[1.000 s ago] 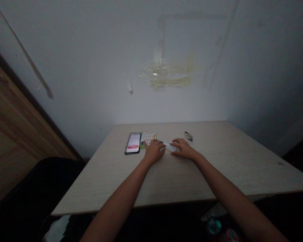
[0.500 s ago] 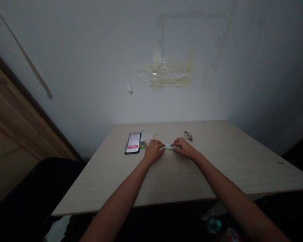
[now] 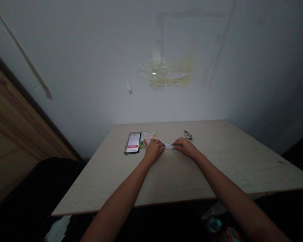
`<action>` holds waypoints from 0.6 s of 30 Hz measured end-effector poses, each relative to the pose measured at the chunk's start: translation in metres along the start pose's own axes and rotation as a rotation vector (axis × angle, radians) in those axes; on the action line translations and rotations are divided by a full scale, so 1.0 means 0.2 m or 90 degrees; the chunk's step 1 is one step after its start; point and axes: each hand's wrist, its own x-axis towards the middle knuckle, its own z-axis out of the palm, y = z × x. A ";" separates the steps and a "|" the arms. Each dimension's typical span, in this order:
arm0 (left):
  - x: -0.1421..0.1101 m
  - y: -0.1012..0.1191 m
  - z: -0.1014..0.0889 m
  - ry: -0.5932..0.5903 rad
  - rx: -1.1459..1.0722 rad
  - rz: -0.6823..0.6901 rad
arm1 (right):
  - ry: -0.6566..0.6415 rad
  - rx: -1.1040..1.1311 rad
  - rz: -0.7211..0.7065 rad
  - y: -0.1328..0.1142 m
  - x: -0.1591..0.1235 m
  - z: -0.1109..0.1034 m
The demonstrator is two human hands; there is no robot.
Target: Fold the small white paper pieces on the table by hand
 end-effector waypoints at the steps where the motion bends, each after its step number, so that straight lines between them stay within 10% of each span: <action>1: 0.00 0.00 0.00 0.001 0.003 0.000 | 0.001 0.001 0.004 -0.01 0.00 0.00; 18: 0.00 0.01 0.02 0.075 0.080 -0.062 | 0.142 0.095 0.163 -0.06 0.01 0.04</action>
